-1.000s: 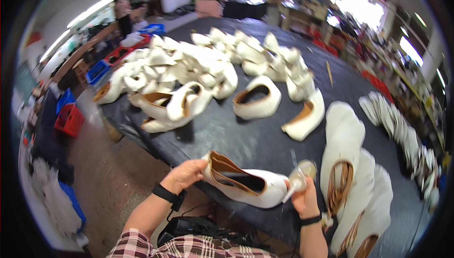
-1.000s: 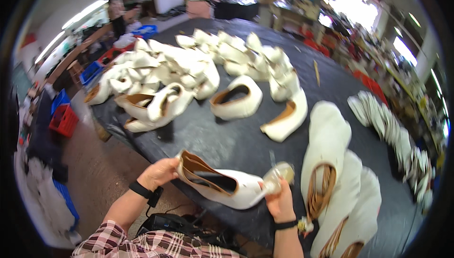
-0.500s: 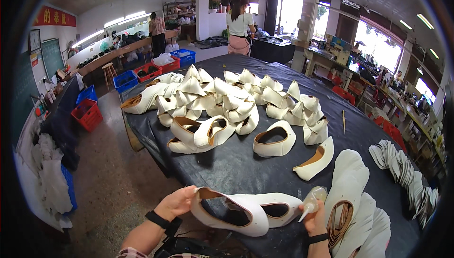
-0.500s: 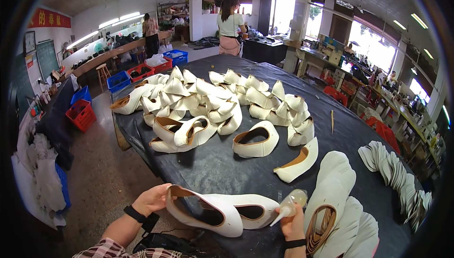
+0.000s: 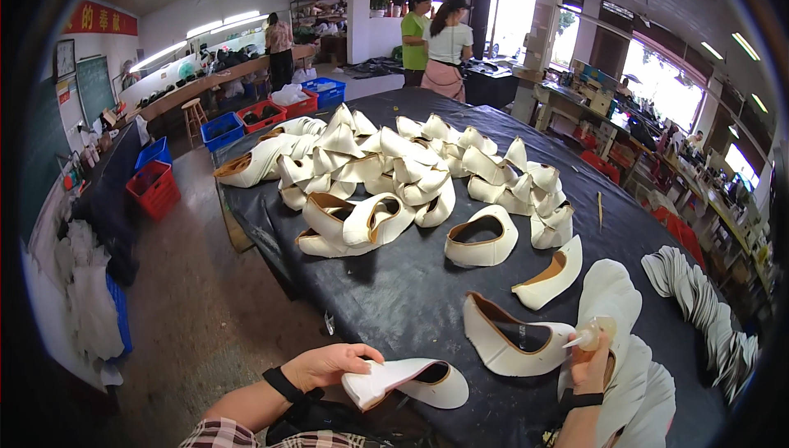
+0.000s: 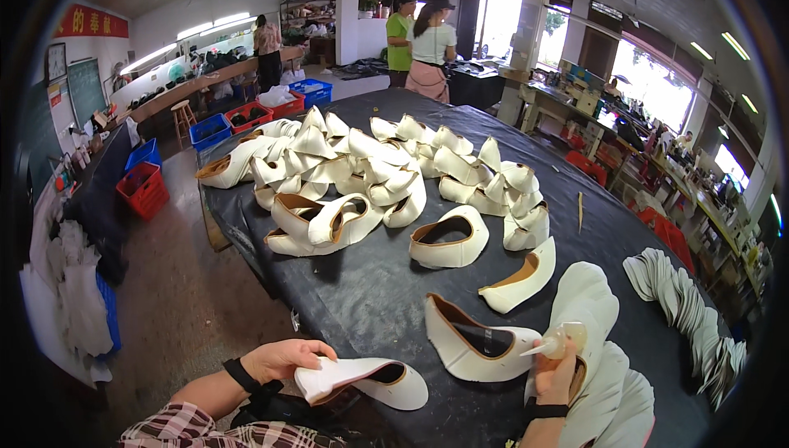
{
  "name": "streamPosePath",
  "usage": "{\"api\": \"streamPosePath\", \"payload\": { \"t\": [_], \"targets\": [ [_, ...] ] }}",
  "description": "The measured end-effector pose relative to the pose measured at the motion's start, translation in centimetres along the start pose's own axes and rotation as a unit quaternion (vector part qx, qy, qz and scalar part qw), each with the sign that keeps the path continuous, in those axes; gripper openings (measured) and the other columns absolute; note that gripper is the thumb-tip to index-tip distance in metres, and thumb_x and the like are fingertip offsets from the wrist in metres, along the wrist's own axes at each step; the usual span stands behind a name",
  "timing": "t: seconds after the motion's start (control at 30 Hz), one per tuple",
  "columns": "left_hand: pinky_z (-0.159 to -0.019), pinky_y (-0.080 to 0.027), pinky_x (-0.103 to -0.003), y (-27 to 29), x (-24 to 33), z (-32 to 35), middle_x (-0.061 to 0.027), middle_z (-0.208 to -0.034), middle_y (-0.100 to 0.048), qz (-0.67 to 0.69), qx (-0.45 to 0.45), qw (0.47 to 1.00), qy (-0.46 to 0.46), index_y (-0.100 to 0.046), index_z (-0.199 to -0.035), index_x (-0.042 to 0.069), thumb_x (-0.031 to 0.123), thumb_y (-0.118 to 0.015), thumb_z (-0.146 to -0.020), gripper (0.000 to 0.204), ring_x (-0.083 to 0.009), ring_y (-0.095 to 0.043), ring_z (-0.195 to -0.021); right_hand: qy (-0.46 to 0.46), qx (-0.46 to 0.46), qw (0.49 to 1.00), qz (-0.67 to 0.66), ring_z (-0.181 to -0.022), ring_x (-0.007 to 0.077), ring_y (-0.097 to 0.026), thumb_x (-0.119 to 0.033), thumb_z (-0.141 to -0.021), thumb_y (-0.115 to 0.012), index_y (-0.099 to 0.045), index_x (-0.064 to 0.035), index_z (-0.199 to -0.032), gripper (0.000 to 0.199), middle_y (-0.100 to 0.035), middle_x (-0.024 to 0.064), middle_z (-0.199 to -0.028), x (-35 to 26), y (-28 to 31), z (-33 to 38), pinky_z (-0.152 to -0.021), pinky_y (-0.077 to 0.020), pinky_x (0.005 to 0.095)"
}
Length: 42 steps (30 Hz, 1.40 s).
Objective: Applying glue from a squeeze bottle to the heel area of white shoes.
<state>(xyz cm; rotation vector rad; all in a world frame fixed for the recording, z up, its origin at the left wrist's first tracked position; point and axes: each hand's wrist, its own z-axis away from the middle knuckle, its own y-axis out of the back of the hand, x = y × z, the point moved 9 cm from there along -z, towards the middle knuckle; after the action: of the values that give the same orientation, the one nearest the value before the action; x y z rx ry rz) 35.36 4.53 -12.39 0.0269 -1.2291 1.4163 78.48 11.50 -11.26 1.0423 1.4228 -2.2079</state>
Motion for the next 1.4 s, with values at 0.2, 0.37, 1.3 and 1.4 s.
{"api": "streamPosePath", "payload": {
  "t": [0.2,0.37,1.3,1.4],
  "targets": [
    [-0.09,-0.037,-0.031,-0.7,2.1,-0.8,-0.0152,-0.118,-0.043,0.107,-0.027,0.991,-0.07,-0.021,-0.128,-0.003,0.013,-0.062,-0.075,0.069,-0.0212,-0.047,-0.105,0.03,0.02,0.999,-0.017,-0.071,0.0238,-0.059,-0.027,-0.08,-0.055,-0.05,-0.0065,-0.104,0.032,-0.057,0.0077,-0.09,-0.1,0.0,0.1,-0.057,-0.0536,0.0298],
    [-0.09,-0.037,-0.03,0.3,4.3,-0.8,-0.0137,-0.116,-0.044,0.088,-0.019,0.991,-0.103,-0.013,-0.129,-0.006,0.021,-0.06,-0.078,0.075,-0.0183,-0.047,-0.103,0.049,0.02,0.998,0.014,-0.083,0.0227,-0.057,-0.025,-0.079,-0.055,-0.046,-0.0064,-0.109,0.036,-0.055,0.0081,-0.096,-0.5,-0.6,1.9,-0.068,-0.0528,0.0326],
    [-0.095,-0.032,-0.026,0.2,6.0,-1.8,-0.0079,-0.121,-0.044,0.135,-0.198,0.968,0.072,-0.029,-0.125,-0.004,0.011,-0.066,-0.07,0.068,-0.0155,-0.044,-0.109,-0.059,-0.088,0.993,-0.042,-0.101,0.0278,-0.05,-0.028,-0.067,-0.069,-0.041,0.0019,-0.114,0.062,-0.05,0.0164,-0.108,12.4,-11.9,9.5,-0.09,-0.0404,0.0371],
    [-0.095,-0.032,-0.027,-0.6,6.7,-1.9,-0.0078,-0.122,-0.043,0.138,-0.194,0.969,0.065,-0.027,-0.126,-0.003,0.006,-0.065,-0.068,0.071,-0.0156,-0.043,-0.11,-0.063,-0.096,0.993,-0.03,-0.107,0.0283,-0.046,-0.026,-0.067,-0.069,-0.039,0.0013,-0.116,0.063,-0.048,0.0165,-0.113,12.5,-11.2,9.6,-0.094,-0.0362,0.0387]
  ]
}}
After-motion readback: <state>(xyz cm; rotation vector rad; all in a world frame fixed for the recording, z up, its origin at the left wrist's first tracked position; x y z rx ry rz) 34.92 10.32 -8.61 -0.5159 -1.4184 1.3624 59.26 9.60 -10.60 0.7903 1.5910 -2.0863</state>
